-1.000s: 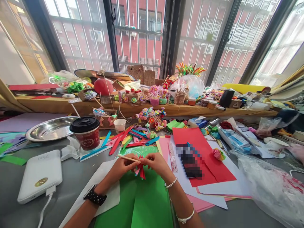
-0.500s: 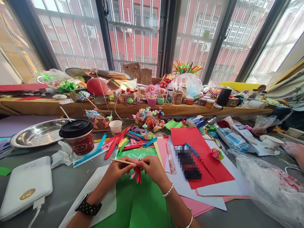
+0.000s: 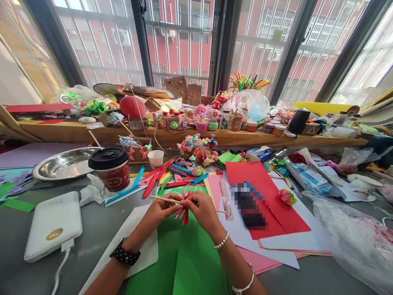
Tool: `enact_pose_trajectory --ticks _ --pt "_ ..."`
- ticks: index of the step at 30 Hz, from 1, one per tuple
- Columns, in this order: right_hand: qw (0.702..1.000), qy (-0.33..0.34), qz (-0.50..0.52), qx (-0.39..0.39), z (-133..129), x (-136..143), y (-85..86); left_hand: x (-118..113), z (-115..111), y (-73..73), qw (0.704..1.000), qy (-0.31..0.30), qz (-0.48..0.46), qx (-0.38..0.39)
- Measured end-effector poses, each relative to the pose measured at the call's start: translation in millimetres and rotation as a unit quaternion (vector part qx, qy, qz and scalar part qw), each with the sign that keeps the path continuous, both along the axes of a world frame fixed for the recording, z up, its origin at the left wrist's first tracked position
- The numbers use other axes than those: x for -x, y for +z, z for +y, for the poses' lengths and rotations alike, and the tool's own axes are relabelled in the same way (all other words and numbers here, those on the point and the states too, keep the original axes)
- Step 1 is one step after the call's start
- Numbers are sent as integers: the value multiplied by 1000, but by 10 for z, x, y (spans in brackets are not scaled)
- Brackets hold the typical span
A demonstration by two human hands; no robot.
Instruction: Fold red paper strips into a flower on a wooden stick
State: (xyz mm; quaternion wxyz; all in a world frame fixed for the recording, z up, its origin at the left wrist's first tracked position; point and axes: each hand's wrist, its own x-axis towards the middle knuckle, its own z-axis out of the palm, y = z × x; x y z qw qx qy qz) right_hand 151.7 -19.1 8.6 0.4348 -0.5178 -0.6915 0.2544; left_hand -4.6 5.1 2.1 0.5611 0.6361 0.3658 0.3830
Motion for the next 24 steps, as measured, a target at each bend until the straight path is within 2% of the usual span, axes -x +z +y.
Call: enact_pose_trajectory --ticks 5,12,24 --pt "999 21 4 -38 -32 21 16 13 -2 -27 999 23 17 15" --pt "994 48 -22 -95 -81 19 28 20 -39 25 995 -62 -25 76" --pt "980 30 -108 -165 -70 23 -30 -4 -65 58 994 -56 -52 84"
